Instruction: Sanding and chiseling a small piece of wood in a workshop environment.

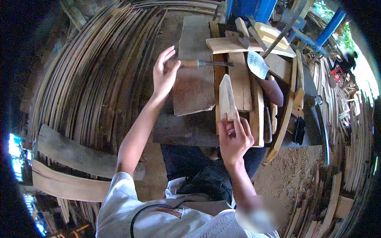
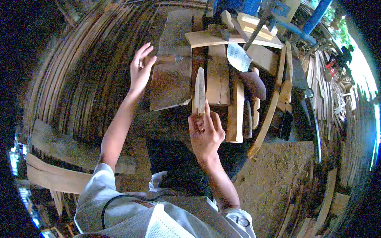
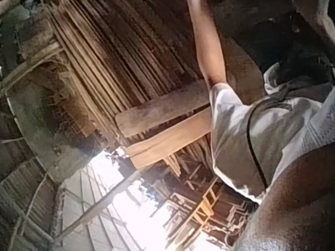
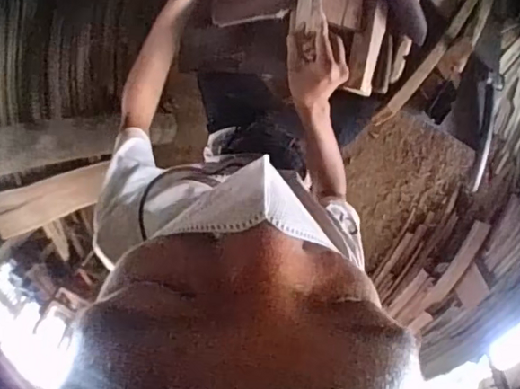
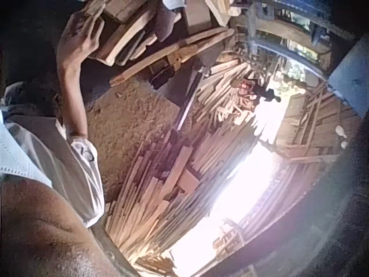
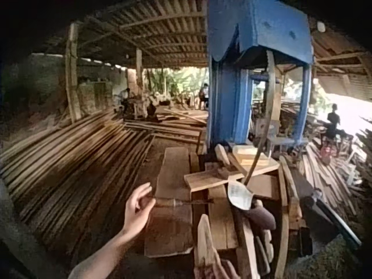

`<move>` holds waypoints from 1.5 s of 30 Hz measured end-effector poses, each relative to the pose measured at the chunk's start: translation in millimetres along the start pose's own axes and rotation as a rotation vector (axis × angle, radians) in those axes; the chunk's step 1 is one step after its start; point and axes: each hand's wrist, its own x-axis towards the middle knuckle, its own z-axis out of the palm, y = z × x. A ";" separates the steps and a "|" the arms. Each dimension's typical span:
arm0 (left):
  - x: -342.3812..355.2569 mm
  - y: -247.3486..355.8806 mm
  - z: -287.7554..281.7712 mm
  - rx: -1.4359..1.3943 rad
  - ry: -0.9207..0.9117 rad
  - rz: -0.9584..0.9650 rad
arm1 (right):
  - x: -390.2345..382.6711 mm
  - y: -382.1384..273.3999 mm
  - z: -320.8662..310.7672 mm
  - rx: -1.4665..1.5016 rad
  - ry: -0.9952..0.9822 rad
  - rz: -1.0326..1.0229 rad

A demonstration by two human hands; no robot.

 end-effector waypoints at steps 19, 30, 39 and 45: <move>-162.9 70.7 38.3 0.446 -0.183 0.248 | 19.2 -33.0 4.7 0.108 -0.279 -0.197; -160.9 54.5 33.8 0.340 -0.054 0.017 | 118.5 75.0 -67.4 -0.418 -0.172 -0.050; -156.2 54.3 32.7 0.293 -0.038 0.154 | 155.5 140.6 -45.0 -0.078 -0.563 -0.071; -157.2 54.3 29.0 0.243 -0.128 0.116 | 138.1 85.1 -43.5 -0.116 -0.313 -0.196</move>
